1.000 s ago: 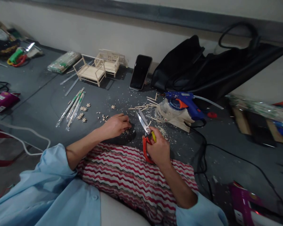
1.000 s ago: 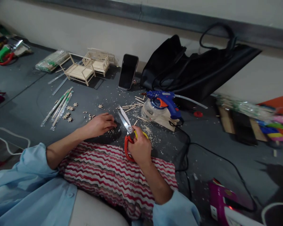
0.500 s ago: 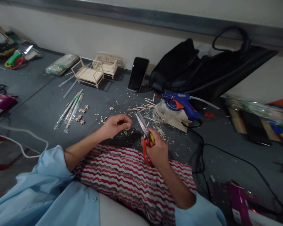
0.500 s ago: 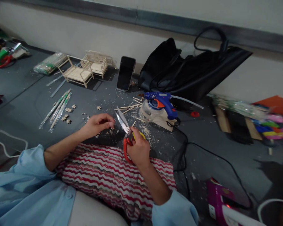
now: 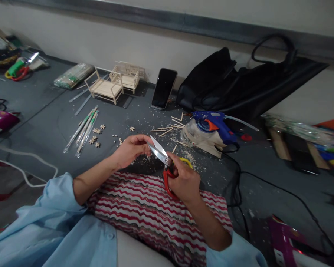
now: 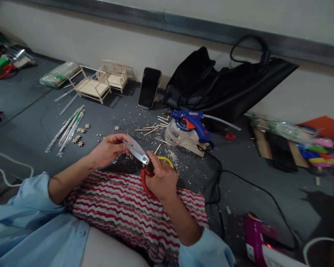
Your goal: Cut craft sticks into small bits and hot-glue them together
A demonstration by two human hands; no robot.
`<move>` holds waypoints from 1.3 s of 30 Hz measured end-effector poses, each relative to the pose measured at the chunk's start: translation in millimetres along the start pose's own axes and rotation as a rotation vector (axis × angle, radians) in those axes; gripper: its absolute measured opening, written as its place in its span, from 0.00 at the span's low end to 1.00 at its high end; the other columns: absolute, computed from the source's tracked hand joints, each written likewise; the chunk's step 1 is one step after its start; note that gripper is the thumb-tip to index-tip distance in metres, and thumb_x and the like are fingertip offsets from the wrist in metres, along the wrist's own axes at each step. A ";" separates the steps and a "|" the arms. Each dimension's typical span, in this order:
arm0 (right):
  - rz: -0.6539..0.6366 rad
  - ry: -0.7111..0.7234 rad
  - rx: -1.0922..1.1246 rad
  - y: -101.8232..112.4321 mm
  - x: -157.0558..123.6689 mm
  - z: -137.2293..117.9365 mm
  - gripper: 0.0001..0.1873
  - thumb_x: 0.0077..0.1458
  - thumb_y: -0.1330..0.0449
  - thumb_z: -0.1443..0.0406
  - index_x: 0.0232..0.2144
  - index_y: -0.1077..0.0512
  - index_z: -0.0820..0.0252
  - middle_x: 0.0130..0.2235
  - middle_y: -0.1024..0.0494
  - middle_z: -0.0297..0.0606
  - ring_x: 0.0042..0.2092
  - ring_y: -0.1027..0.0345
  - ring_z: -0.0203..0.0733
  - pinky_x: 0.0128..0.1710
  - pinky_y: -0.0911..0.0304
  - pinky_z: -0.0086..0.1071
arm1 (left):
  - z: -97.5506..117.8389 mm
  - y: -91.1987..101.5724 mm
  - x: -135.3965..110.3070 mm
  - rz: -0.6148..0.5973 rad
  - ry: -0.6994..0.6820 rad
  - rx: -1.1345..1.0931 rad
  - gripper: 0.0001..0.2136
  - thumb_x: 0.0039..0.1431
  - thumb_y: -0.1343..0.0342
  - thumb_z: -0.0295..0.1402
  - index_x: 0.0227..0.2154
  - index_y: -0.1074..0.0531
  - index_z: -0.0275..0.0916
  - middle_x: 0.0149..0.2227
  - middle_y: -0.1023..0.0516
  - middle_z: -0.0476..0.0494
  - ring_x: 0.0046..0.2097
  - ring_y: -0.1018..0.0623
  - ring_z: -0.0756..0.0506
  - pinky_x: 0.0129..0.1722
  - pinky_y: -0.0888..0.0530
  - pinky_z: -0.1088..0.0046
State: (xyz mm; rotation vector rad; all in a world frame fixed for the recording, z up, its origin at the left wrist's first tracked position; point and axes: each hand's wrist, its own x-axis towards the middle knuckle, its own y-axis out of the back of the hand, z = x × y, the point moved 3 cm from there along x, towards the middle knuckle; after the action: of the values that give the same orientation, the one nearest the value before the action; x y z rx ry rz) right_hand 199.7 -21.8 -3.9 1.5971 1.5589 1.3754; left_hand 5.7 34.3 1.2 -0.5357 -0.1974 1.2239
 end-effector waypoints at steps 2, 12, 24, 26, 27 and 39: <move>0.007 0.005 -0.027 0.3 0.2 -0.7 0.23 0.51 0.43 0.64 0.51 0.26 0.55 0.26 0.25 0.33 0.27 0.33 0.38 0.31 0.41 0.29 | -0.3 0.1 -0.2 0.005 -0.003 0.000 0.11 0.44 0.30 0.32 0.29 0.25 0.34 0.27 0.23 0.49 0.26 0.26 0.53 0.30 0.28 0.75; 0.052 0.060 -0.070 -1.7 -0.2 0.6 0.24 0.51 0.42 0.64 0.52 0.27 0.57 0.28 0.24 0.35 0.30 0.32 0.40 0.33 0.40 0.31 | -0.4 -4.3 -0.9 0.054 -0.039 0.016 0.08 0.42 0.32 0.26 0.27 0.24 0.34 0.27 0.22 0.48 0.26 0.25 0.53 0.30 0.28 0.76; 0.025 0.107 -0.023 -4.5 0.9 -2.7 0.27 0.56 0.43 0.63 0.58 0.33 0.59 0.39 0.21 0.41 0.41 0.29 0.46 0.42 0.35 0.35 | -3.0 -13.3 -3.9 0.055 -0.116 0.012 0.14 0.44 0.33 0.22 0.32 0.32 0.36 0.29 0.22 0.50 0.30 0.25 0.53 0.34 0.27 0.77; 0.010 0.106 -0.014 -4.9 1.7 -4.1 0.27 0.58 0.43 0.60 0.59 0.35 0.59 0.40 0.22 0.42 0.42 0.29 0.47 0.43 0.34 0.36 | -3.9 -13.6 -4.4 0.061 -0.113 0.007 0.15 0.45 0.34 0.22 0.33 0.33 0.37 0.28 0.22 0.50 0.30 0.24 0.53 0.34 0.27 0.77; -0.003 0.104 -0.013 -5.3 2.0 -4.8 0.28 0.59 0.44 0.59 0.60 0.36 0.59 0.40 0.23 0.43 0.42 0.29 0.47 0.43 0.34 0.37 | -4.4 -13.4 -4.5 0.066 -0.111 0.006 0.15 0.45 0.34 0.22 0.33 0.33 0.37 0.28 0.22 0.51 0.30 0.24 0.53 0.34 0.27 0.77; -0.143 0.020 -0.038 -8.2 0.0 -6.7 0.31 0.49 0.44 0.67 0.57 0.34 0.59 0.37 0.22 0.42 0.37 0.29 0.48 0.37 0.35 0.36 | -5.6 -14.3 -6.4 0.060 -0.094 0.027 0.19 0.43 0.33 0.22 0.36 0.34 0.38 0.28 0.21 0.51 0.29 0.23 0.53 0.32 0.27 0.77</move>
State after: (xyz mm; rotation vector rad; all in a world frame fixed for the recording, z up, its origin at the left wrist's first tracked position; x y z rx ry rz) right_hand 190.3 -22.1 -8.8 1.4243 1.6155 1.3395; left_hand 17.9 23.4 4.2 -0.4637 -0.2449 1.3094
